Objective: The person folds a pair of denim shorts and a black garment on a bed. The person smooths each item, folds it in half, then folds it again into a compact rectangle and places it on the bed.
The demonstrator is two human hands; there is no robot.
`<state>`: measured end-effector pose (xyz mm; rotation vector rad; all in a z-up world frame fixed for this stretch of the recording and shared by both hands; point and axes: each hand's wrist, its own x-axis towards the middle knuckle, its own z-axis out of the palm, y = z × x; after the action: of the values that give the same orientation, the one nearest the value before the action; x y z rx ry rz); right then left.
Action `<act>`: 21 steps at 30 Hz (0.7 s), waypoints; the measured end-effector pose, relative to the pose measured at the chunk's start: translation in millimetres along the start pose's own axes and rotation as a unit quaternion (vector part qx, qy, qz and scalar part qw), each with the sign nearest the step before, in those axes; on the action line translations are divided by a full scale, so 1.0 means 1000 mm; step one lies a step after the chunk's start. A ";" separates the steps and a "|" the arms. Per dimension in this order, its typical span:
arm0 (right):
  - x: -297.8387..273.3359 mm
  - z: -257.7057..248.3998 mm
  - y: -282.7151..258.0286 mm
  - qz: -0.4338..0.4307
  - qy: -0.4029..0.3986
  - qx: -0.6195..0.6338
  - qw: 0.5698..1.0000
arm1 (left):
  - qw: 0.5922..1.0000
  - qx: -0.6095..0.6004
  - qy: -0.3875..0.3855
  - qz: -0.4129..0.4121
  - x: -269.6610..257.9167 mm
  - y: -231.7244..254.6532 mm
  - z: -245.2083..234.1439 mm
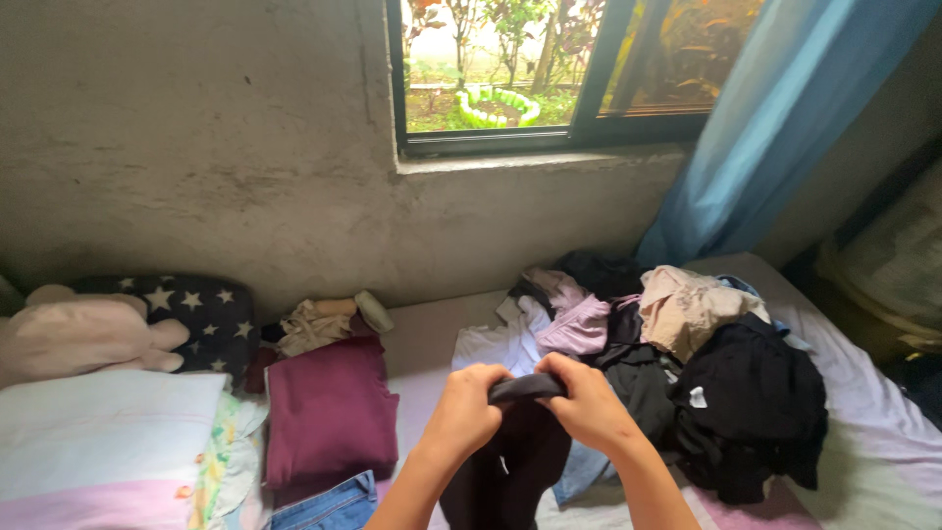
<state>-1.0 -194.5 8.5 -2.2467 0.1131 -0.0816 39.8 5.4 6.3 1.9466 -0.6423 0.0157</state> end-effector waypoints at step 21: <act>-0.023 0.017 0.031 0.000 0.089 0.094 0.992 | 0.955 -0.185 0.048 -0.227 0.013 0.005 0.053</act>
<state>-23.4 -198.0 -27.0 -2.0486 0.1928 -0.2828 34.9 -46.5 -10.2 1.6736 -0.1086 -0.2759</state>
